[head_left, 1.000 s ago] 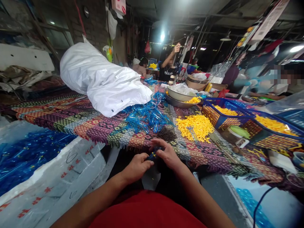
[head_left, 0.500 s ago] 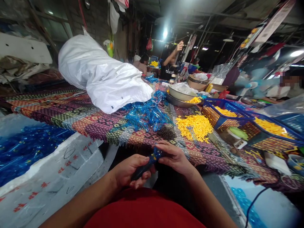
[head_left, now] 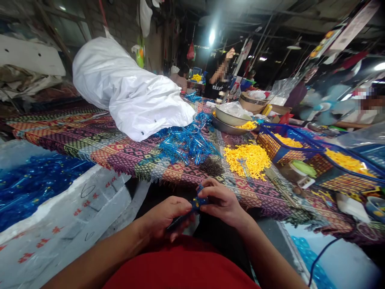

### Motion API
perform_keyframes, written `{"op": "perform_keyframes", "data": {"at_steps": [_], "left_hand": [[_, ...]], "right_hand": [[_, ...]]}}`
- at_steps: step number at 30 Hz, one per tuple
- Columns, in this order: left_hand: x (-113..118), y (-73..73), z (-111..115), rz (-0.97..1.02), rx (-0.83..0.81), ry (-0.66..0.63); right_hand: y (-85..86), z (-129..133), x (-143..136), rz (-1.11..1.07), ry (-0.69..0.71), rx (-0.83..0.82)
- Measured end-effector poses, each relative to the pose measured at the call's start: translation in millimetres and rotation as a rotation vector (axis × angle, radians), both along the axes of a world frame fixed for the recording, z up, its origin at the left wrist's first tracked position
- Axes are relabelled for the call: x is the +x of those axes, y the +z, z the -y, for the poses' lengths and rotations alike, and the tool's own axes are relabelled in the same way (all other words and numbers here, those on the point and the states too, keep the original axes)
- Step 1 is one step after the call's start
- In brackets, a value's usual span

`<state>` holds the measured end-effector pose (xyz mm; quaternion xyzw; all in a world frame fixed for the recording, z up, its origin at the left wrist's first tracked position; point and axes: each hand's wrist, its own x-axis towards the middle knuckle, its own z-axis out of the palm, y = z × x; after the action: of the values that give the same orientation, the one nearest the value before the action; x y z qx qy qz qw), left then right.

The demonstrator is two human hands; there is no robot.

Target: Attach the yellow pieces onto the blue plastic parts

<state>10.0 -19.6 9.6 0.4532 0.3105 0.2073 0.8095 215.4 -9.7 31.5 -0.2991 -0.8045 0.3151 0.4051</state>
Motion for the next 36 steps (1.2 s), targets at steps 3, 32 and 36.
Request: {"op": "perform_keyframes", "data": {"at_steps": [3,32,36], "left_hand": [[-2.9,4.5,-5.2,-0.232,0.278,0.101],[-8.1,-2.7,-25.0,-0.92,1.285,-0.184],[-4.7,2.8,-26.9,-0.86,1.263,-0.073]], "right_hand": [[-6.6,-2.7,0.1,-0.14,0.081,-0.145],[-33.6,-17.1,-4.0,0.12,-0.053,-0.413],[-25.4,-20.0,-3.2,0.286,0.021,-0.228]]}}
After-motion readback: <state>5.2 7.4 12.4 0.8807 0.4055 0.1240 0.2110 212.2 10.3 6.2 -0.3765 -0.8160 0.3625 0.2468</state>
